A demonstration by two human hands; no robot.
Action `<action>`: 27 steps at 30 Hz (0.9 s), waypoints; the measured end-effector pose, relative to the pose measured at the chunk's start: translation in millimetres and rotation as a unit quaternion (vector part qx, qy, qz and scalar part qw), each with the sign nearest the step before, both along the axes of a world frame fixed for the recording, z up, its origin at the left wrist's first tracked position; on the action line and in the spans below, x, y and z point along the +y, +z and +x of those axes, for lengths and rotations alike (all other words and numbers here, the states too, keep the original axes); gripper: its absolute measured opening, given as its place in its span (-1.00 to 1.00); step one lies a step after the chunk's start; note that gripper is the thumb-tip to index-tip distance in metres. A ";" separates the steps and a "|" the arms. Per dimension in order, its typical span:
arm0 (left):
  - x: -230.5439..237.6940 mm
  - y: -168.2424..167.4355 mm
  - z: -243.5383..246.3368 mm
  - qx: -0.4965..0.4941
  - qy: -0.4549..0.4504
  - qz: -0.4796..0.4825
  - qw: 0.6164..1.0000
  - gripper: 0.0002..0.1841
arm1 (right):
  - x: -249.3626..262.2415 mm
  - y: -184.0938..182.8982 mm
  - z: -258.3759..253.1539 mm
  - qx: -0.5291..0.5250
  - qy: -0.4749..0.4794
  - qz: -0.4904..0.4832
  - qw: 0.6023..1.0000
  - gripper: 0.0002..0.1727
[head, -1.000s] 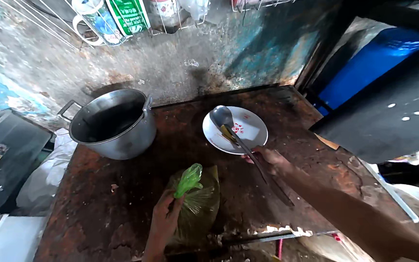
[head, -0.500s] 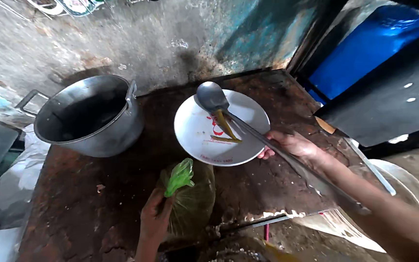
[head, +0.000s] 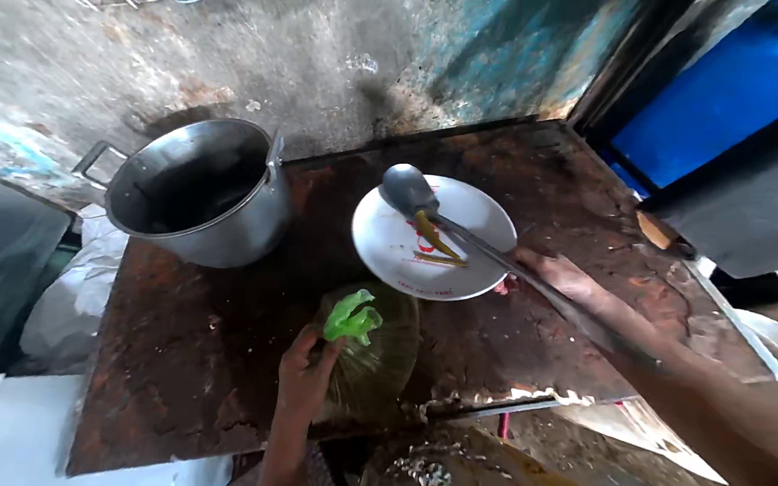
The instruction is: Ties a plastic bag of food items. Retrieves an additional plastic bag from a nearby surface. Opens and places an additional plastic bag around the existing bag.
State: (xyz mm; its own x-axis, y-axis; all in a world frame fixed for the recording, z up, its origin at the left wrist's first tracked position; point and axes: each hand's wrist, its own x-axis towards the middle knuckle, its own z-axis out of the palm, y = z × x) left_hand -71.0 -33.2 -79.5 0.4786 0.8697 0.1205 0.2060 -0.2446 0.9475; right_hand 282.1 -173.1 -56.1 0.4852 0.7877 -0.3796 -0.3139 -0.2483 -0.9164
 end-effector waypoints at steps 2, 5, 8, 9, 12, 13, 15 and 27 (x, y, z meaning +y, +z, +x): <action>1.4 1.3 -0.5 0.000 -0.002 -0.003 1.000 -0.81 | 5.3 -20.5 5.4 -0.024 -0.020 -0.005 0.999 -0.58; 3.9 2.0 -1.1 -0.007 -0.009 -0.017 1.000 -0.82 | 11.6 -33.0 6.3 -0.037 -0.058 -0.017 0.998 -0.60; 5.4 2.5 -1.1 -0.012 -0.010 -0.029 0.999 -0.84 | 12.0 -26.9 5.9 -0.071 -0.058 -0.013 0.996 -0.59; 5.7 3.2 -1.1 -0.007 -0.009 -0.033 0.999 -0.84 | 10.8 -21.0 6.6 -0.090 -0.049 -0.006 0.995 -0.60; 6.5 3.1 -1.7 0.022 -0.003 -0.039 0.999 -0.80 | 6.0 15.2 3.3 -0.111 -0.039 0.007 0.993 -0.56; 7.1 3.0 -1.8 0.027 -0.002 -0.041 0.999 -0.80 | 6.0 32.3 -0.2 -0.113 -0.039 0.005 0.993 -0.53; 8.4 2.5 -1.8 0.021 -0.006 -0.040 0.999 -0.82 | 10.3 67.3 -9.1 -0.108 -0.038 0.009 0.993 -0.50; 1.2 -0.7 -6.1 -0.032 -0.036 -0.094 0.994 -0.75 | 179.5 151.9 -80.8 -0.016 0.141 0.178 0.974 -0.61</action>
State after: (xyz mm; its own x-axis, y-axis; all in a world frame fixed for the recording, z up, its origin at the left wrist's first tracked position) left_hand -77.1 -32.0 -80.2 0.5376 0.8432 -0.0081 0.1325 -0.0750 0.9883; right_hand 201.3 6.4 95.8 0.2374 0.9703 -0.0462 -0.2497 0.0150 -0.9682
